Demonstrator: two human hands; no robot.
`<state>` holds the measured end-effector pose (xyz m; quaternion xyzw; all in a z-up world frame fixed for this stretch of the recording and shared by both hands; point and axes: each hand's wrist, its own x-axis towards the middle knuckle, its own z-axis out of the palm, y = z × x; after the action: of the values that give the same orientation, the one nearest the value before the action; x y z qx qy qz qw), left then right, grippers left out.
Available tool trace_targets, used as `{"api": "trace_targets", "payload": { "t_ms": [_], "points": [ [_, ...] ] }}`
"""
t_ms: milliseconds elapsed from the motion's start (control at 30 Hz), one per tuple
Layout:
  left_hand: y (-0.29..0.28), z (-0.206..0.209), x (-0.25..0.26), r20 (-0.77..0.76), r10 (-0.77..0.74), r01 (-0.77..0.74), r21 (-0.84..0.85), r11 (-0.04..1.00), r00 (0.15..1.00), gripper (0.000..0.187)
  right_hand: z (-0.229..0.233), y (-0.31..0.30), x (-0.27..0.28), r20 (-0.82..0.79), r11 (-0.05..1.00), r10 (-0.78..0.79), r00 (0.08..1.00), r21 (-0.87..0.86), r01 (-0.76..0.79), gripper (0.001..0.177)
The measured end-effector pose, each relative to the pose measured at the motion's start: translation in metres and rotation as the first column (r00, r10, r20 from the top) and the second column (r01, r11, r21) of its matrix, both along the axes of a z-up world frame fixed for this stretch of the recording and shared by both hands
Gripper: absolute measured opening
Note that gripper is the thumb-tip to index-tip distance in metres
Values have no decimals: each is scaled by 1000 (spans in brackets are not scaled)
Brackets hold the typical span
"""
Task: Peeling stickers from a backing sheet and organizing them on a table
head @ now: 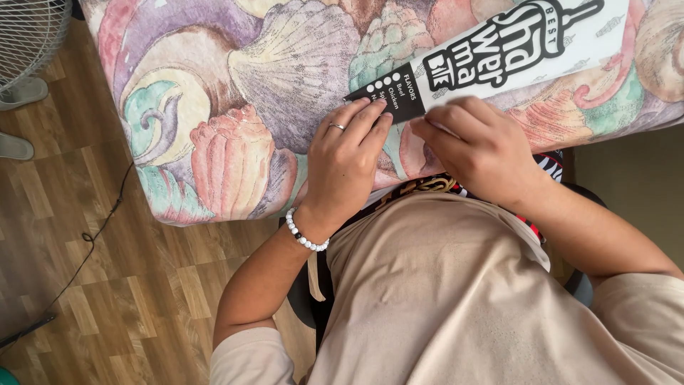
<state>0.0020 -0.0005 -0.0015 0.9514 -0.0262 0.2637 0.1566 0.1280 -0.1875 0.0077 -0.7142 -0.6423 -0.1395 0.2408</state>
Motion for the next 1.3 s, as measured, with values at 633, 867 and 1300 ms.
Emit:
{"api": "trace_targets", "payload": {
  "t_ms": [633,867,1300],
  "points": [
    [5,11,2,-138,25,-32,-49,998,990,9,5,-19,42,181,970,0,983,-238,44,20],
    [-1,14,5,-122,17,-25,-61,998,992,8,2,-21,46,266,975,40,963,-221,20,17],
    [-2,11,6,-253,-15,22,26,999,967,13,3,-56,71,321,960,-27,947,-254,113,9]
  ]
}}
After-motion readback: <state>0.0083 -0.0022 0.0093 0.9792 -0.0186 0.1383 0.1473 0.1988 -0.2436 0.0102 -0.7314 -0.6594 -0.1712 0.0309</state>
